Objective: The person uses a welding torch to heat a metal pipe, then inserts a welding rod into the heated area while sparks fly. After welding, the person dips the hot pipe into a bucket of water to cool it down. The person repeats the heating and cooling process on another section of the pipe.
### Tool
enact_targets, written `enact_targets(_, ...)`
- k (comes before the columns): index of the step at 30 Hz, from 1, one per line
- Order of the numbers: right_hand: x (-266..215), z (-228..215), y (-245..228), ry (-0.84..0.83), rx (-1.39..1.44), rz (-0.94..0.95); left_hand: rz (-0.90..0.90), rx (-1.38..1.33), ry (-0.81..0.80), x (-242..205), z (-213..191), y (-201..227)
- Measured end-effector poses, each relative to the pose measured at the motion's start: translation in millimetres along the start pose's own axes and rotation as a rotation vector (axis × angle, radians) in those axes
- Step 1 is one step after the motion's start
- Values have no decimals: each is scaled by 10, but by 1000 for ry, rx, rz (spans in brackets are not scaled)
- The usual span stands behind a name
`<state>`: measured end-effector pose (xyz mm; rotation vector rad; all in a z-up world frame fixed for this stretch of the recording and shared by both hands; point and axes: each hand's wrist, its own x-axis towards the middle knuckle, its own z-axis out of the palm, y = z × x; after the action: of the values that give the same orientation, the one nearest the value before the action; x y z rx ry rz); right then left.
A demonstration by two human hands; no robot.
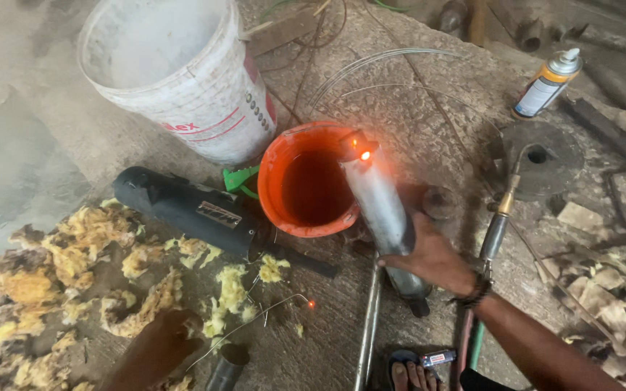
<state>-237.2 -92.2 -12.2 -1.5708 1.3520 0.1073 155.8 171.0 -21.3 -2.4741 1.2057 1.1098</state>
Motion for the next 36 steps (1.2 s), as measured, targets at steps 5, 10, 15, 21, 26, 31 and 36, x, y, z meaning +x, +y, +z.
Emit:
enact_targets(5, 289, 242, 100, 202, 121, -135, -48, 40, -139, -108, 96, -219)
enact_targets(10, 220, 261, 122, 274, 172, -127, -34, -106, -165, -26, 166, -507)
enact_targets(15, -75, 59, 49, 330, 176, -285, -69, -186, -131, -65, 4, -406)
enact_targets(21, -540, -271, -367, 518, -164, -224, 63, -141, -81, 124, 37, -499)
enact_targets(26, -746, -329, -496, 660, -160, -132, 60, -162, -136, 79, 12, -603)
enact_targets(31, -464, -478, 19, 903, -348, -485, -7, -242, -157, -73, -82, -615)
enact_targets(36, -426, -499, 66, 1049, -538, -594, -102, -446, -150, -193, -80, -637)
